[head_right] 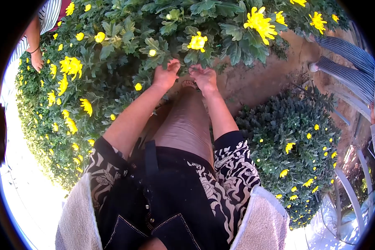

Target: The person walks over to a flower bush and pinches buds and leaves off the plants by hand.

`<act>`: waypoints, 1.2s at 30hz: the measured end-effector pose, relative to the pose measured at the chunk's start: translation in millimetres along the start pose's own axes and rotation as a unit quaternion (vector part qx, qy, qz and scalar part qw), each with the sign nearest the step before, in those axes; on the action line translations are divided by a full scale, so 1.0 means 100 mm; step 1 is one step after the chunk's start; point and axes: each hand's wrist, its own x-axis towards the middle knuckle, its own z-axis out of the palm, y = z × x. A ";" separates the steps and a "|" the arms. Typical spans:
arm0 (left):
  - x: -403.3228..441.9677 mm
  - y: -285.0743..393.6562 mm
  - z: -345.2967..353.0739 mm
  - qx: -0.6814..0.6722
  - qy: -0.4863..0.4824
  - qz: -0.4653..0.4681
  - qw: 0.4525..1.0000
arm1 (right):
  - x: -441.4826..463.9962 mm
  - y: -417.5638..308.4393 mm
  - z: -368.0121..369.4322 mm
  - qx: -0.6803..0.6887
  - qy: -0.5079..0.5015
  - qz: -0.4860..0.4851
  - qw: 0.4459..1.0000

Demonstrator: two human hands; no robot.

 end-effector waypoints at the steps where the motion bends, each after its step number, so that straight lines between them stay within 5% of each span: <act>1: 0.04 -0.03 -0.02 -0.001 -0.014 -0.008 1.000 | 0.01 -0.01 0.01 0.001 -0.001 -0.002 1.000; 3: 0.04 -0.06 -0.04 -0.004 -0.028 -0.017 0.999 | 0.01 -0.01 0.01 0.055 -0.031 0.002 0.998; 5: -0.14 0.25 0.11 0.315 -0.045 0.102 0.943 | 0.03 -0.03 0.00 0.071 -0.051 -0.003 0.996; 8: -0.25 0.60 0.27 0.477 -0.079 0.011 0.875 | 0.02 -0.08 -0.01 0.095 -0.057 -0.018 0.994; 15: -0.23 0.61 0.34 0.526 -0.053 0.044 0.848 | -0.01 -0.16 -0.13 0.069 0.026 -0.020 0.997; 17: -0.21 0.58 0.32 0.421 -0.045 -0.015 0.906 | 0.08 -0.06 -0.16 0.112 0.042 -0.014 0.993; 25: -0.18 0.45 0.23 0.372 -0.042 -0.004 0.927 | 0.41 0.26 -0.14 0.125 0.071 0.025 0.989; 30: -0.08 0.27 0.18 0.440 -0.027 0.041 0.896 | 0.56 0.47 -0.30 0.044 0.291 0.074 0.953; 32: -0.39 0.71 0.39 0.445 -0.044 -0.011 0.895 | 0.56 0.71 -0.58 -0.171 0.242 0.117 0.948; 34: -0.47 0.53 0.38 0.411 -0.066 0.033 0.909 | 0.29 0.73 -0.66 -0.459 0.177 0.064 0.869; 36: -0.77 0.72 0.49 0.345 -0.113 0.019 0.932 | 0.15 1.10 -0.78 -0.344 0.059 0.034 0.936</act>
